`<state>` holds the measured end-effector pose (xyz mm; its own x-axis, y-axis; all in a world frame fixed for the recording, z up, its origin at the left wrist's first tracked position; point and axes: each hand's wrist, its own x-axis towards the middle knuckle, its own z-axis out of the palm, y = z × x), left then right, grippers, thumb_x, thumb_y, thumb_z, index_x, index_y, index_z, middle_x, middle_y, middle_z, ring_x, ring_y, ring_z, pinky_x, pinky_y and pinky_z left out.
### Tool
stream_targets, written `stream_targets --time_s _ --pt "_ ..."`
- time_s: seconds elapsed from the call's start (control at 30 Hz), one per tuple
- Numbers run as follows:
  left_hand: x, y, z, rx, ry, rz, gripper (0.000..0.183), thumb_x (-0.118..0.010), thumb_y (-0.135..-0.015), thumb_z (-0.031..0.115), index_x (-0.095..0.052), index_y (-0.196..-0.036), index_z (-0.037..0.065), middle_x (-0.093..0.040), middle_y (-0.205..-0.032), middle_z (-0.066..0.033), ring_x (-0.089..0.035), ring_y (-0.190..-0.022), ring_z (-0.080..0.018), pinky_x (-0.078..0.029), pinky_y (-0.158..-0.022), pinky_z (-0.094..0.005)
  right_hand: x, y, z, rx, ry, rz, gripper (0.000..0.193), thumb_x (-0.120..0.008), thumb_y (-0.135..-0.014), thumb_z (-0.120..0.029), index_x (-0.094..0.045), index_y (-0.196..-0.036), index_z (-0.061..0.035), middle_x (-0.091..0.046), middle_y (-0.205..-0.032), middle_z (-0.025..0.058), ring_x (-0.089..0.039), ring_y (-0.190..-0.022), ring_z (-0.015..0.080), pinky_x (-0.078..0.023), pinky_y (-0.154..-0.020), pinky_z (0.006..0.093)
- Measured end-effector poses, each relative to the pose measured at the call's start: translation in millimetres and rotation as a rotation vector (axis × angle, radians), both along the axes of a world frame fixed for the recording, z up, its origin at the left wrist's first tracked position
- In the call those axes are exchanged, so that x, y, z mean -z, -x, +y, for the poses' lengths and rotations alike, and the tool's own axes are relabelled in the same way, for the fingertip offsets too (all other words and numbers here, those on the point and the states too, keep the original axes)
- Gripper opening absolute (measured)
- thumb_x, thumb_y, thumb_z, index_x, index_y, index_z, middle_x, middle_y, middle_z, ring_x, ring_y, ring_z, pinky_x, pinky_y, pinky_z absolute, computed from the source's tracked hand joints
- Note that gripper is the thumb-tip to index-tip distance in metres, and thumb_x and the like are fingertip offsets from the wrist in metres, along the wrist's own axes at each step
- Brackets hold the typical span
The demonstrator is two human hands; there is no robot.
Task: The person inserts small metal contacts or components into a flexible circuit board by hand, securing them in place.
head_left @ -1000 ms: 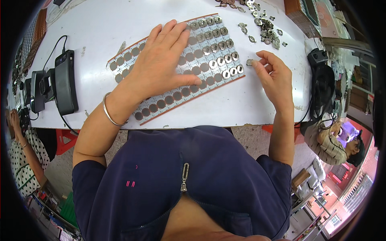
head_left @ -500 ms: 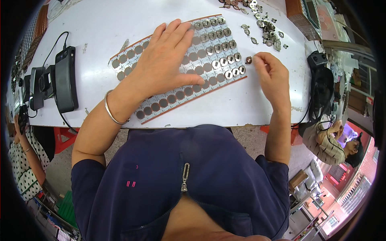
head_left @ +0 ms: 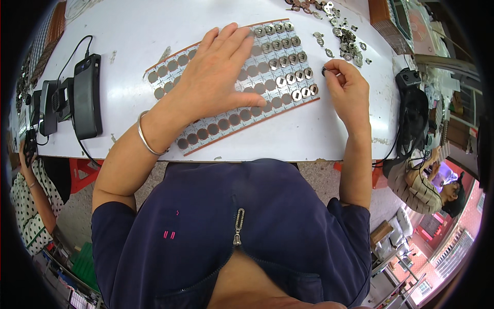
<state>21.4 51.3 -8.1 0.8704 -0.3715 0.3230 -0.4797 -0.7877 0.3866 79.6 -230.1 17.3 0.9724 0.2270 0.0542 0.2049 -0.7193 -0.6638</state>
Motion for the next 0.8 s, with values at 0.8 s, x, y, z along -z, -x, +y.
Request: stream_targets --time_s 0.8 --pt "0 2 -1 -0.025 -0.006 0.0 0.104 -0.083 -0.066 0.058 -0.049 -0.137 -0.01 -0.044 -0.149 -0.0241 -0.036 -0.143 -0.041 -0.026 -0.119 -0.0535 -28 37 27 -0.263 0.0 0.337 0.014 -0.069 -0.09 -0.005 -0.071 -0.103 -0.0015 -0.07 -0.077 0.0098 -0.063 -0.065 0.0135 -0.051 -0.062 0.0275"
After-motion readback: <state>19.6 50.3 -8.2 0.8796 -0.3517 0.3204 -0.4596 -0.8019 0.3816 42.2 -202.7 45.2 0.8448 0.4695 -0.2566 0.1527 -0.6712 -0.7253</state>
